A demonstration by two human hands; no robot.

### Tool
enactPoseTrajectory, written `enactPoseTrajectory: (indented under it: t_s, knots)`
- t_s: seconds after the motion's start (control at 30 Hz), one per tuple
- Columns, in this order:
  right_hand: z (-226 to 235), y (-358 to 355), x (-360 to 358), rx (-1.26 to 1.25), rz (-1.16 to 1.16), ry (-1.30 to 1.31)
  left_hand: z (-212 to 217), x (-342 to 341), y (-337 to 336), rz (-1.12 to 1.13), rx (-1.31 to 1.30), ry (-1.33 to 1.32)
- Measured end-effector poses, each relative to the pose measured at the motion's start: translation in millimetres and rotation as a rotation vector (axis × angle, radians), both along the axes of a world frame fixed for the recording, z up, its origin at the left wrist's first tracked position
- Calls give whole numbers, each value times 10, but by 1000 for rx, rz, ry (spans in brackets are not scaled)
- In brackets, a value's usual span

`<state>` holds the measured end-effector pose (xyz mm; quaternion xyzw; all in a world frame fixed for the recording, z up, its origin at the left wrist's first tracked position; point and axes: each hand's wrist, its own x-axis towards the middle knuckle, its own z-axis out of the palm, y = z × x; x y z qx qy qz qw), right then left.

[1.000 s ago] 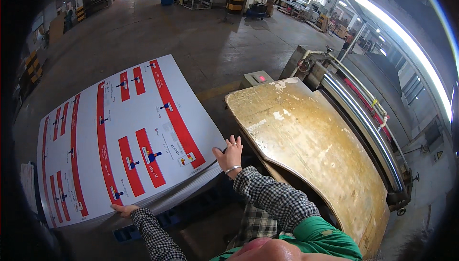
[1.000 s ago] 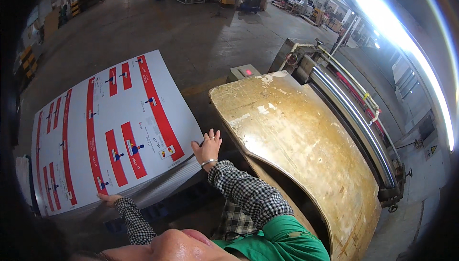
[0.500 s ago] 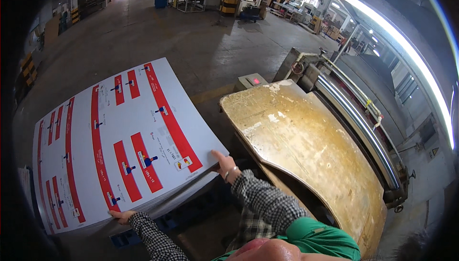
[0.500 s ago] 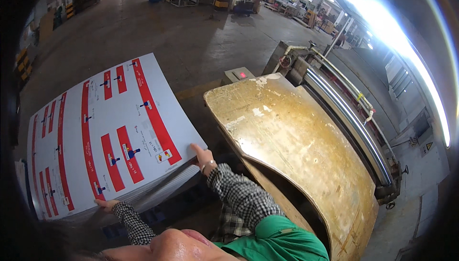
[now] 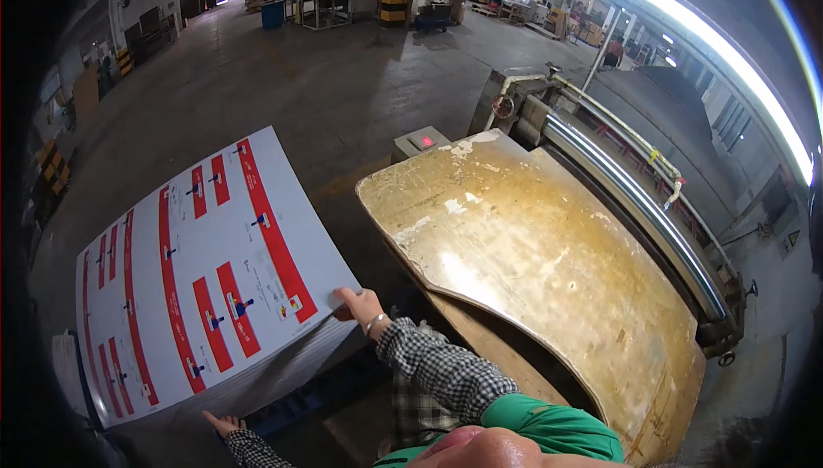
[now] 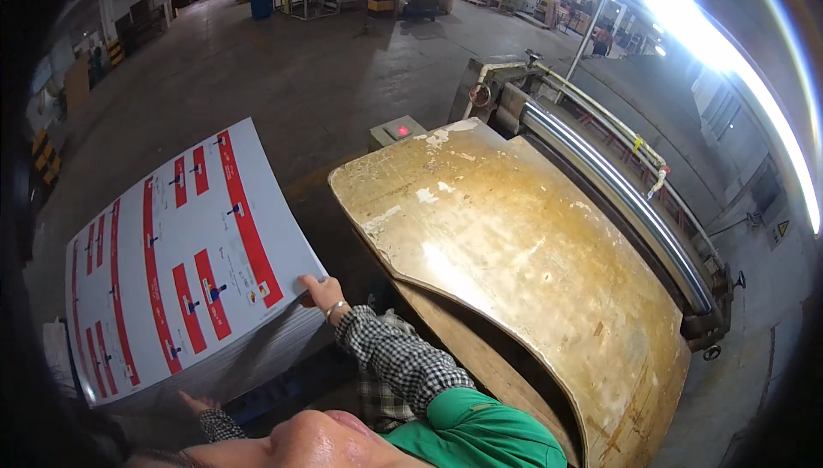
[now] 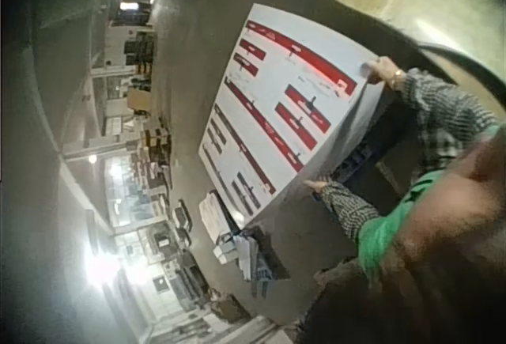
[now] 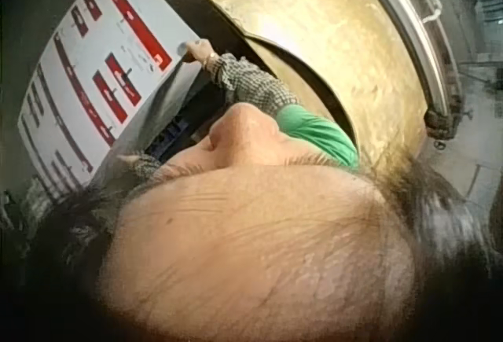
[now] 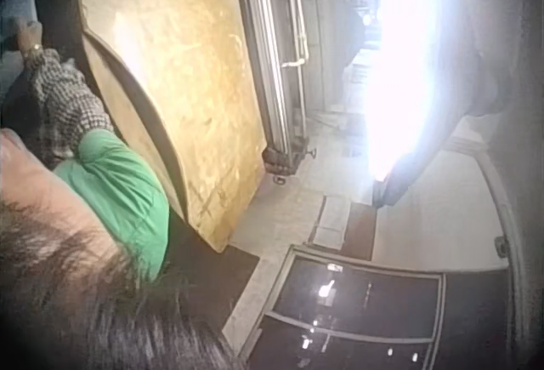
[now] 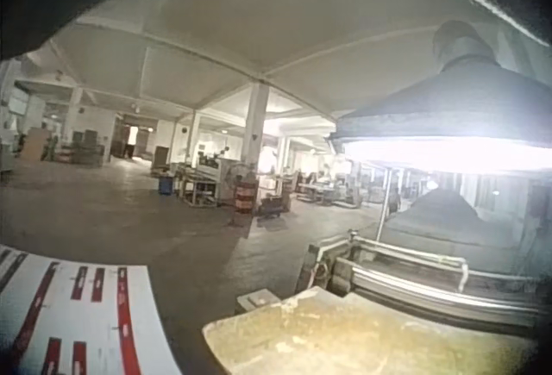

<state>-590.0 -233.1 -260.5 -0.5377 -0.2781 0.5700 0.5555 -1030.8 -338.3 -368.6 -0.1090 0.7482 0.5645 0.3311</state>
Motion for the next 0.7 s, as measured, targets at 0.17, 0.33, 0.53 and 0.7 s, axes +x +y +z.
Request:
enactPoseTrajectory:
  t_s: [0.17, 0.33, 0.53, 0.7]
  knots:
    - [318, -916, 259, -127, -10, -3, -180, -407, -505, 77, 126, -249]
    - [959, -1702, 949, -17, -66, -240, 228, -213, -1212, 86, 439, -290]
    - [1492, -2883, 1952, -1, -314, -223, 758, 660, -1917, 140, 647, -243]
    - [1424, -3934, 2699, 38, -538, -134, 923, 1394, -2608, -103, 701, -226]
